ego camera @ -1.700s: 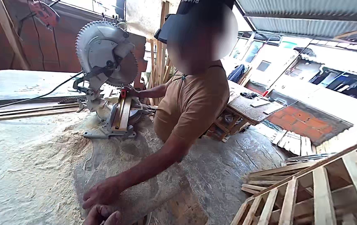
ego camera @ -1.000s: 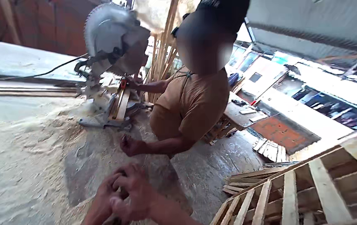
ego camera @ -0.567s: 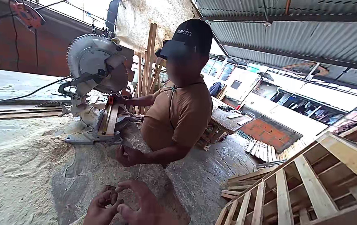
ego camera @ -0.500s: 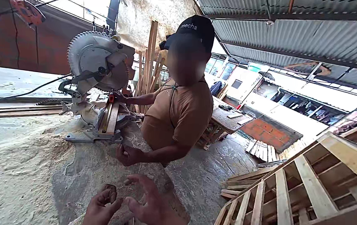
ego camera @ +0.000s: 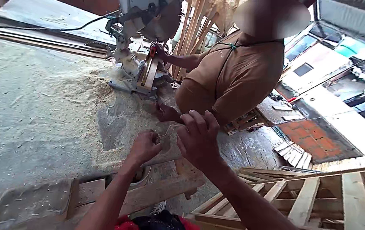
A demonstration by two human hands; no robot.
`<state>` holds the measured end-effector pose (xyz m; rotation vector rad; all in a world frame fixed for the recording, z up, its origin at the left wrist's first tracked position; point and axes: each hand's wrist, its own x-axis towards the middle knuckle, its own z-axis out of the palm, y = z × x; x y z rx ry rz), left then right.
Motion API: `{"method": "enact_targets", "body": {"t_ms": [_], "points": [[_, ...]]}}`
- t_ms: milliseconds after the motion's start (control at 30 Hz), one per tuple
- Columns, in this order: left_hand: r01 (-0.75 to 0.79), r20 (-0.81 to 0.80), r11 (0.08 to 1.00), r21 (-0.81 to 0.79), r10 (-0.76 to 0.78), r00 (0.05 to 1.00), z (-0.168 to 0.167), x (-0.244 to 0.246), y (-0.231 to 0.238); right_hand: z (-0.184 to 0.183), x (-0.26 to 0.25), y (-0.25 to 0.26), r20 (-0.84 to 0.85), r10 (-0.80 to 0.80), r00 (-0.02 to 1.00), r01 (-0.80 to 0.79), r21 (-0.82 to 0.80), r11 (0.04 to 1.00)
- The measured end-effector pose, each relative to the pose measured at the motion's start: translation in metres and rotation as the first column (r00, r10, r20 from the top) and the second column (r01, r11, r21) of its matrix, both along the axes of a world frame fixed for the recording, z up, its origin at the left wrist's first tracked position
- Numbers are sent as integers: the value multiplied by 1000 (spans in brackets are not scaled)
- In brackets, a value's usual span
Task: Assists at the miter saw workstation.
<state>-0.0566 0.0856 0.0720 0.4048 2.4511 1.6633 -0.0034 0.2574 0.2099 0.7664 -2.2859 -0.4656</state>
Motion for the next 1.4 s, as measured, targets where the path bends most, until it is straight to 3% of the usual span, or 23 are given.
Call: {"method": "enact_targets", "body": {"t_ms": [100,267,367,433,467,500,533,567,600,633,667,733,800,1000,1067,1133,1233,1300,1333,1400], "points": [[-9,10,979,-204,12,1000,26,4,9,13,-17,-3,54,-61,997,57,83,995],[-73,-126,947,-312,36,991,61,3,19,32,-39,-6,65,-150,986,134,210,968],[-101,-170,972,-215,64,983,55,-2,19,36,-32,-17,113,-186,976,170,138,976],[-97,-244,995,-25,88,966,31,-24,30,41,-35,-9,156,-130,979,150,-126,981],[-96,-302,992,78,115,946,18,-33,35,40,-41,-1,243,-30,970,121,-368,922],[-88,-335,980,178,144,931,12,-36,36,38,-48,5,326,148,934,102,-639,762],[-89,-344,962,260,178,922,11,-33,34,33,-55,8,307,369,877,89,-859,504],[-101,-340,942,319,213,916,12,-30,32,25,-61,7,225,534,815,112,-965,236],[-111,-337,927,358,239,911,15,-27,31,14,-64,3,144,613,777,145,-988,47],[-112,-343,918,381,253,905,19,-25,32,-3,-66,-2,107,630,769,166,-986,-34],[-98,-357,916,389,248,901,21,-22,32,-27,-66,-8,120,611,782,179,-983,-37],[-71,-404,933,353,220,888,20,-21,32,-70,-65,-17,178,572,801,232,-973,-21],[-78,-403,944,321,211,891,8,-18,31,-87,-61,-19,234,560,795,275,-961,11],[-59,-347,939,339,183,920,-7,-25,45,-96,-60,-13,303,484,821,275,-953,129],[-72,-241,930,360,167,956,-13,-32,47,-95,-60,-16,364,403,840,305,-930,205],[-154,9,855,495,173,985,-9,-18,35,-94,-55,-21,433,280,856,344,-884,315],[-314,332,539,781,68,941,1,-2,16,-76,-39,-24,376,122,918,242,-779,578],[-400,436,384,832,-9,900,5,-2,6,-55,-33,-25,294,36,955,164,-627,761],[-417,453,370,830,-12,891,6,-3,3,-46,-32,-25,258,7,966,141,-554,820],[-399,422,440,804,50,905,6,-4,1,-31,-34,-27,214,-9,977,109,-461,880]]}}
